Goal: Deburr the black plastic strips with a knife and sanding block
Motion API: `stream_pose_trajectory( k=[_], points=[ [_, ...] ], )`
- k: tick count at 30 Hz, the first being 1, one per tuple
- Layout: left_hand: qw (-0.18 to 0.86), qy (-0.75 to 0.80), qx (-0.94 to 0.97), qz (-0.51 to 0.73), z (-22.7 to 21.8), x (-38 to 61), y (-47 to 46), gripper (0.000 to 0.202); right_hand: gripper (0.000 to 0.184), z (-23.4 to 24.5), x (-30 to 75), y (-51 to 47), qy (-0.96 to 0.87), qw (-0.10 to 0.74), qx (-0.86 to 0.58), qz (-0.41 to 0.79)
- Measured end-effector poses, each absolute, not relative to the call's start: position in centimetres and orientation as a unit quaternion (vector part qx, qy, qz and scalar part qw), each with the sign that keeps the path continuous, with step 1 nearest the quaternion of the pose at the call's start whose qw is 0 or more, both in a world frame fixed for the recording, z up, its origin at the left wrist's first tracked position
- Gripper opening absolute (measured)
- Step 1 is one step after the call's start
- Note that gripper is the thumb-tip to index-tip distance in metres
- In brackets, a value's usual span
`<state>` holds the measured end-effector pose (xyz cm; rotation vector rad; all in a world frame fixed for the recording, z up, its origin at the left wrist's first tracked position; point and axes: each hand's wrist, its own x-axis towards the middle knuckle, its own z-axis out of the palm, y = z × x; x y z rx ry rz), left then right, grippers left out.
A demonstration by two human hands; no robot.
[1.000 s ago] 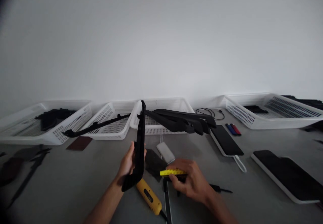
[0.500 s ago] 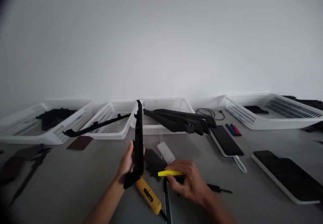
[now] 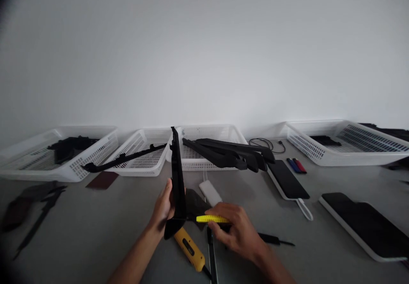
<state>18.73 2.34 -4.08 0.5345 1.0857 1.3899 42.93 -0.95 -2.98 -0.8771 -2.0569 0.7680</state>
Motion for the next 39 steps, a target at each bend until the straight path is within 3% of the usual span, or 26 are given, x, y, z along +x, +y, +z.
stream_pose_trajectory(
  k=[7, 16, 25, 34, 39],
  points=[
    [0.595, 0.487, 0.226, 0.598, -4.2, 18.2, 3.0, 0.074, 0.020, -3.0, 42.7, -1.1, -0.813, 0.334, -0.339, 0.335],
    [0.618, 0.454, 0.194, 0.612, -3.7, 18.1, 3.1, 0.059, 0.039, -3.7, 44.5, 0.8, -0.681, 0.381, -0.516, 0.352],
    [0.587, 0.459, 0.204, 0.635, -4.2, 18.5, 2.7, 0.061, 0.041, -5.7, 44.7, 1.8, -0.682, 0.409, -0.505, 0.335],
    [0.574, 0.473, 0.227, 0.629, -4.4, 18.5, 2.6, 0.059, 0.077, -8.7, 46.1, 2.7, -0.650, 0.468, -0.526, 0.286],
    [0.571, 0.478, 0.238, 0.624, -4.5, 18.5, 2.5, 0.061, 0.067, -10.0, 46.5, 3.3, -0.640, 0.469, -0.551, 0.259]
  ],
)
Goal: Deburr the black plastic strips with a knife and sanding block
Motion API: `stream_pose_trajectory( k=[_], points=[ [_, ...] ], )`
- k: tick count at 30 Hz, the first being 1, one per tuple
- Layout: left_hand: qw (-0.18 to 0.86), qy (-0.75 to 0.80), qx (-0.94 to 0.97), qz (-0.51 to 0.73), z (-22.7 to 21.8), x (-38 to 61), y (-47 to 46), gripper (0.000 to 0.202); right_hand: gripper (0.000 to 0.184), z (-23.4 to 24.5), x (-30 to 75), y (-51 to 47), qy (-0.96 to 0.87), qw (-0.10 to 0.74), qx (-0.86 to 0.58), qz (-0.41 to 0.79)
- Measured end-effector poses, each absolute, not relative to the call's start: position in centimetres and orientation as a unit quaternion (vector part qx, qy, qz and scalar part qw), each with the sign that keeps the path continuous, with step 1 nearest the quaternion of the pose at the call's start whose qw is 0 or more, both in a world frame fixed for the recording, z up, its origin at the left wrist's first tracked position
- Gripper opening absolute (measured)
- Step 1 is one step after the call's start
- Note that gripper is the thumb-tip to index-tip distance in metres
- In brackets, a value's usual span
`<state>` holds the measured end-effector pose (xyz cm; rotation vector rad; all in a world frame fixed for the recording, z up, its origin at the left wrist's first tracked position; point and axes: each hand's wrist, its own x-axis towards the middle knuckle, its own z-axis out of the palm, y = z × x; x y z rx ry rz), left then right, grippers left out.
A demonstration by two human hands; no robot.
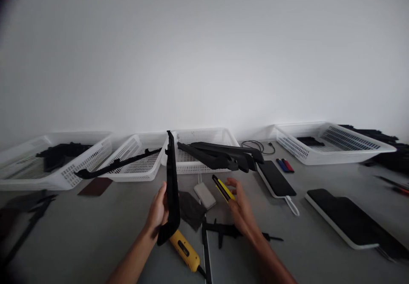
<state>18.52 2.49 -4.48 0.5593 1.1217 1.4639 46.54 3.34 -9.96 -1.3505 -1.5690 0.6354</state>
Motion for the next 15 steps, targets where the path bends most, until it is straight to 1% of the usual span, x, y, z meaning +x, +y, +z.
stream_pose_trajectory(
  k=[4, 6, 12, 15],
  points=[
    [0.570, 0.473, 0.247, 0.625, -4.7, 18.6, 2.6, 0.060, 0.054, -11.0, 46.5, 3.8, -0.635, 0.458, -0.580, 0.226],
    [0.573, 0.463, 0.256, 0.626, -4.8, 18.6, 2.5, 0.057, 0.050, -11.4, 46.5, 4.0, -0.638, 0.450, -0.590, 0.203],
    [0.591, 0.434, 0.297, 0.611, -4.4, 18.7, 2.1, 0.050, 0.058, -10.8, 46.5, 4.3, -0.669, 0.420, -0.598, 0.137],
    [0.600, 0.423, 0.318, 0.600, -4.0, 18.8, 1.9, 0.048, 0.048, -10.0, 45.7, 3.8, -0.692, 0.404, -0.588, 0.111]
  ],
)
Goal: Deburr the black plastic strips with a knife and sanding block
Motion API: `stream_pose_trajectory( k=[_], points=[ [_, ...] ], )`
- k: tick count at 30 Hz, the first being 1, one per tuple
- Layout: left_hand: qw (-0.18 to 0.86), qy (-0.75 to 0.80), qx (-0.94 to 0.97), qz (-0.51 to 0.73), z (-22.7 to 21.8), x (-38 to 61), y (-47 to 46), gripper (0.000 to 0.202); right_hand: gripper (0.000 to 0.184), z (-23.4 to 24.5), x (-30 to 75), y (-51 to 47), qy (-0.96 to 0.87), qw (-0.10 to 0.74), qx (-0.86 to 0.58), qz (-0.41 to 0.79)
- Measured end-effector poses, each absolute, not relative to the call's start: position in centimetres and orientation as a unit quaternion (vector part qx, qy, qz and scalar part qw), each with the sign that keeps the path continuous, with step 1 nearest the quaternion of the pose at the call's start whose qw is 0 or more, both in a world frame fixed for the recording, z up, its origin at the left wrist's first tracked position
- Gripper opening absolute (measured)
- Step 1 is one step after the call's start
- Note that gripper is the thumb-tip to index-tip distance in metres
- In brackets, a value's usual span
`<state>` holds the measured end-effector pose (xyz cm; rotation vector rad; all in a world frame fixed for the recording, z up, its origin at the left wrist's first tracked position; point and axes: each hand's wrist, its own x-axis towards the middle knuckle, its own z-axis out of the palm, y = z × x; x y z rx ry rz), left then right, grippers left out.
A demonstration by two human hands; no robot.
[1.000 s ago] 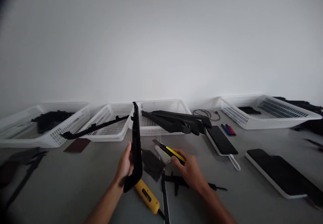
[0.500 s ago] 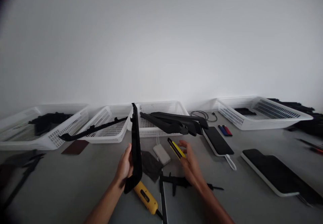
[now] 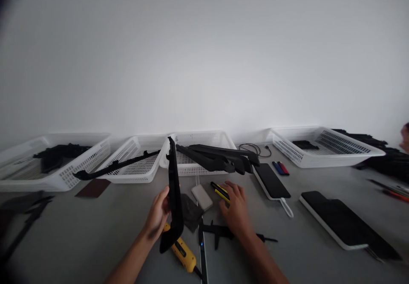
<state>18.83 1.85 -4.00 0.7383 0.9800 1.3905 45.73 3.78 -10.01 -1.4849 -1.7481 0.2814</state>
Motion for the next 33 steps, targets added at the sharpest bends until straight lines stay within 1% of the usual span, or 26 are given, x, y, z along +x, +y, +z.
stream_pose_trajectory(
  k=[2, 7, 11, 15, 18, 21, 25, 30, 31, 33],
  points=[
    [0.604, 0.418, 0.329, 0.594, -3.8, 18.9, 1.8, 0.048, 0.041, -9.5, 44.7, 3.1, -0.716, 0.387, -0.571, 0.106],
    [0.582, 0.427, 0.311, 0.618, -3.5, 19.1, 1.8, 0.043, 0.030, -8.6, 42.1, 1.5, -0.776, 0.332, -0.523, 0.118],
    [0.551, 0.440, 0.272, 0.654, -3.5, 18.8, 2.1, 0.053, 0.005, -8.1, 41.7, 1.3, -0.778, 0.315, -0.530, 0.124],
    [0.535, 0.452, 0.246, 0.670, -3.6, 18.0, 2.6, 0.053, 0.011, -8.2, 42.3, 1.7, -0.760, 0.324, -0.548, 0.129],
    [0.542, 0.449, 0.244, 0.668, -3.2, 17.9, 2.5, 0.055, 0.012, -8.4, 42.5, 1.8, -0.746, 0.350, -0.551, 0.135],
    [0.557, 0.433, 0.244, 0.666, -2.7, 18.3, 2.0, 0.061, 0.024, -8.4, 42.3, 1.7, -0.740, 0.381, -0.537, 0.141],
    [0.579, 0.418, 0.285, 0.640, -2.0, 18.7, 1.3, 0.057, 0.032, -7.9, 42.0, 1.3, -0.744, 0.411, -0.505, 0.151],
    [0.657, 0.359, 0.356, 0.558, -1.6, 19.0, 1.1, 0.072, 0.032, -6.8, 42.1, 0.8, -0.753, 0.435, -0.469, 0.156],
    [0.669, 0.355, 0.361, 0.543, -1.7, 19.1, 1.1, 0.070, 0.033, -6.6, 42.1, 0.7, -0.754, 0.443, -0.459, 0.154],
    [0.677, 0.363, 0.360, 0.529, -2.1, 19.5, 1.0, 0.059, 0.034, -6.2, 42.2, 0.4, -0.757, 0.462, -0.440, 0.141]
  ],
)
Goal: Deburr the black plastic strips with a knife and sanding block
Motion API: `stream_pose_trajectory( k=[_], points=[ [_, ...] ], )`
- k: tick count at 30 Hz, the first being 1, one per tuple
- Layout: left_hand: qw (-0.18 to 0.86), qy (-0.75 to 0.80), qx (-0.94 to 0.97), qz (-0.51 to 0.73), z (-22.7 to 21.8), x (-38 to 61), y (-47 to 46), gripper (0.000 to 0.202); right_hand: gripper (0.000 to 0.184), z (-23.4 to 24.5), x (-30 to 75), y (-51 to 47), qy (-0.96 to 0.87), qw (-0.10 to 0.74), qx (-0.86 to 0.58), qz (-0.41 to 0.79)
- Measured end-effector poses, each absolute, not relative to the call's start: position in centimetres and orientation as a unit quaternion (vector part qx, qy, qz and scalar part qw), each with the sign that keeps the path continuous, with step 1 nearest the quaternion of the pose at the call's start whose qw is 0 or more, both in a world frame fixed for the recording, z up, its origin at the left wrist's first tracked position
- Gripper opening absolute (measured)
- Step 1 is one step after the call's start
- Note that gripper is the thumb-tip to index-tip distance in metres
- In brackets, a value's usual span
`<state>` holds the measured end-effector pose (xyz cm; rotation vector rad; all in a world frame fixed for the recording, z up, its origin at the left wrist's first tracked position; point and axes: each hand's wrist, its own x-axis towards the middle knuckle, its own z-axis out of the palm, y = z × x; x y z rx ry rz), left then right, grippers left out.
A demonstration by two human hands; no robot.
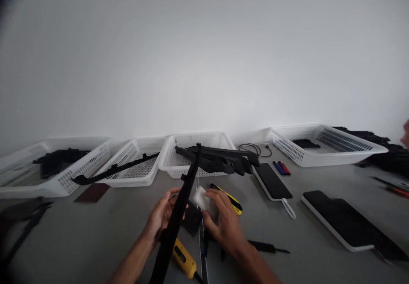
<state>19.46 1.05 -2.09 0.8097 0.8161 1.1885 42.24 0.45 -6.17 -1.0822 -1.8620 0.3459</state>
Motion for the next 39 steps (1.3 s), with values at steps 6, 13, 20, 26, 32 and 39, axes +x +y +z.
stream_pose_trajectory(
  k=[6, 13, 20, 26, 32, 39],
  points=[
    [0.662, 0.388, 0.451, 0.456, -2.9, 20.2, 0.0, 0.075, 0.043, -5.4, 42.4, 0.0, -0.778, 0.496, -0.377, 0.086],
    [0.595, 0.417, 0.571, 0.382, -1.5, 19.4, -0.8, 0.093, 0.041, -4.5, 43.8, 0.1, -0.734, 0.543, -0.408, 0.028],
    [0.527, 0.464, 0.636, 0.320, -2.0, 19.6, -1.4, 0.073, 0.045, -4.0, 44.3, 0.5, -0.718, 0.549, -0.427, -0.027],
    [0.539, 0.426, 0.652, 0.319, -1.8, 19.7, -1.3, 0.073, 0.047, -3.9, 44.1, 0.7, -0.719, 0.551, -0.422, -0.036],
    [0.538, 0.438, 0.646, 0.317, -1.6, 19.7, -1.4, 0.072, 0.049, -3.6, 44.6, 0.7, -0.714, 0.555, -0.426, -0.026],
    [0.538, 0.449, 0.643, 0.310, -2.0, 19.4, -1.5, 0.073, 0.049, -3.4, 45.2, 1.1, -0.716, 0.556, -0.421, -0.024]
  ],
)
